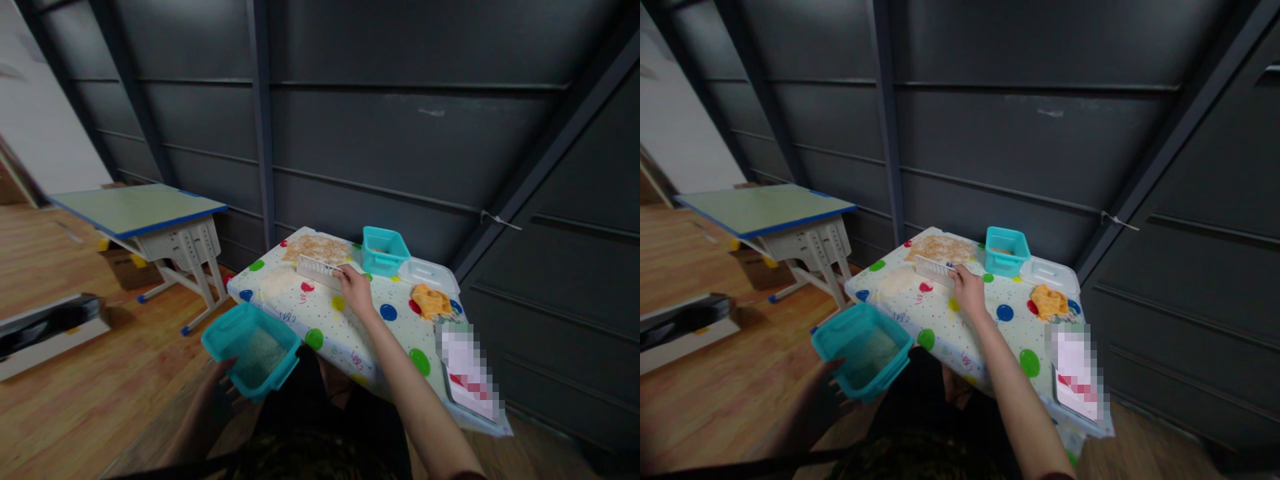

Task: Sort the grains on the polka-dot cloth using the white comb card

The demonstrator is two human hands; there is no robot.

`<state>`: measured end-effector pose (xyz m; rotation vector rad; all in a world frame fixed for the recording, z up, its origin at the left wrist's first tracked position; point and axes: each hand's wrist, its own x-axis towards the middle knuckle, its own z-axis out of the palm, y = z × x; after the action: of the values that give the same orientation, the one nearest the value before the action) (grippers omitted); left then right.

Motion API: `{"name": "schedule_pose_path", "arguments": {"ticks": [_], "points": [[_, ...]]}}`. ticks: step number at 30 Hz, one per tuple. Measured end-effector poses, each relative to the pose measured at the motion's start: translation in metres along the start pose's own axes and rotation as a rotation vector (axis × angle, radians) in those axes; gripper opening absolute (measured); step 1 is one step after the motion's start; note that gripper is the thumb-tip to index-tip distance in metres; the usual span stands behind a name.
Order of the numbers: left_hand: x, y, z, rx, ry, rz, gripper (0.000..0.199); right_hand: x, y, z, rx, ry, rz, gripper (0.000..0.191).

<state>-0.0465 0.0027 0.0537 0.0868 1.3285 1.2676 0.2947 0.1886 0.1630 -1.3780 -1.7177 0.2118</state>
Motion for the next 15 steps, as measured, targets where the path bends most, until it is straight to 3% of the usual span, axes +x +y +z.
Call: {"name": "schedule_pose_path", "arguments": {"ticks": [7,15], "points": [[0.001,-0.004,-0.004,-0.032,0.0,0.006,0.022,0.036,0.001,0.006,0.019,0.06,0.042,0.018],[0.01,-0.01,-0.006,-0.071,0.061,0.007,0.028,0.042,0.001,0.018,0.007,-0.003,0.046,0.021]]}}
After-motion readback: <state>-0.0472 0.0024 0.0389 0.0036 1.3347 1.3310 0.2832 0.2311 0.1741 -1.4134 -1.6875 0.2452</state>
